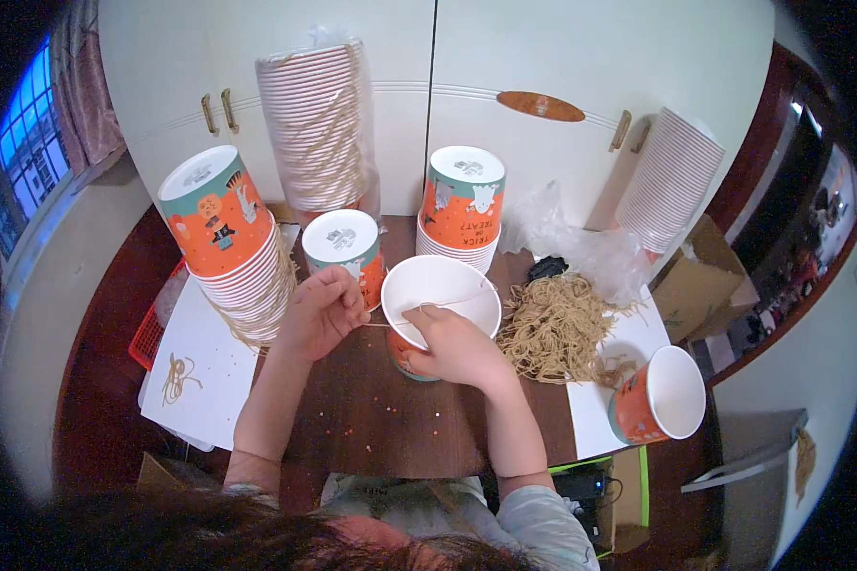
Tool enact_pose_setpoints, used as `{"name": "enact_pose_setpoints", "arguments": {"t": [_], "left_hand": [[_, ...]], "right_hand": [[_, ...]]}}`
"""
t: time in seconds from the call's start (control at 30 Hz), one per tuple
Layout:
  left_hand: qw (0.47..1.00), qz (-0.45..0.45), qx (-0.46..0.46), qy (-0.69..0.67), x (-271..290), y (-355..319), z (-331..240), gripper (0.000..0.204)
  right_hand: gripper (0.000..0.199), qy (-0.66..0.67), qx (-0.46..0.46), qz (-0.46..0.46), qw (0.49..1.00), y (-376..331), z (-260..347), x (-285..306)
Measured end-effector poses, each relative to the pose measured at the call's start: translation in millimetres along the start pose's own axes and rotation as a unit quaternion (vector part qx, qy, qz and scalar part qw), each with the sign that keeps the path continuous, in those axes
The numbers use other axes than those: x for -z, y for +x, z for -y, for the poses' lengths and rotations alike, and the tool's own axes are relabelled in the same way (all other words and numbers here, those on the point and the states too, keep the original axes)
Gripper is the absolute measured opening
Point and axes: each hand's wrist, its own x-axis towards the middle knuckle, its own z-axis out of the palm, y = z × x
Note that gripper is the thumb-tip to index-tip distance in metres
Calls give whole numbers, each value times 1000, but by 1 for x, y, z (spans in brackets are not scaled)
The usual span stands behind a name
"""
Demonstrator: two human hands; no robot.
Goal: Threading and tying strings through holes in paper buckets to create handles for packaging.
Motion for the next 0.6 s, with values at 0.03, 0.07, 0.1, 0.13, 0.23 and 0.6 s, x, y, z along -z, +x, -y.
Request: {"name": "enact_pose_setpoints", "arguments": {"t": [0.03, 0.07, 0.1, 0.13, 0.23, 0.6], "left_hand": [[1000, 1, 1, -1, -1, 2, 3, 6], [997, -47, 22, 50, -2, 3, 7, 8], [990, -93, 42, 100, -3, 4, 12, 12], [990, -94, 43, 99, -1, 5, 16, 12], [964, -108, 56, 236, 7, 8, 24, 19], [835, -67, 26, 546, 5, 11, 35, 19]], "right_hand": [[50, 0, -2, 0, 1000, 1, -2, 2], [52, 49, -6, 30, 998, 3, -2, 5], [54, 98, -10, 59, 993, 4, -3, 7], [54, 99, -10, 59, 993, 4, -4, 5], [57, 133, 5, 52, 990, 7, -7, 3], [42, 161, 46, -133, 977, 15, -19, -6]]}}
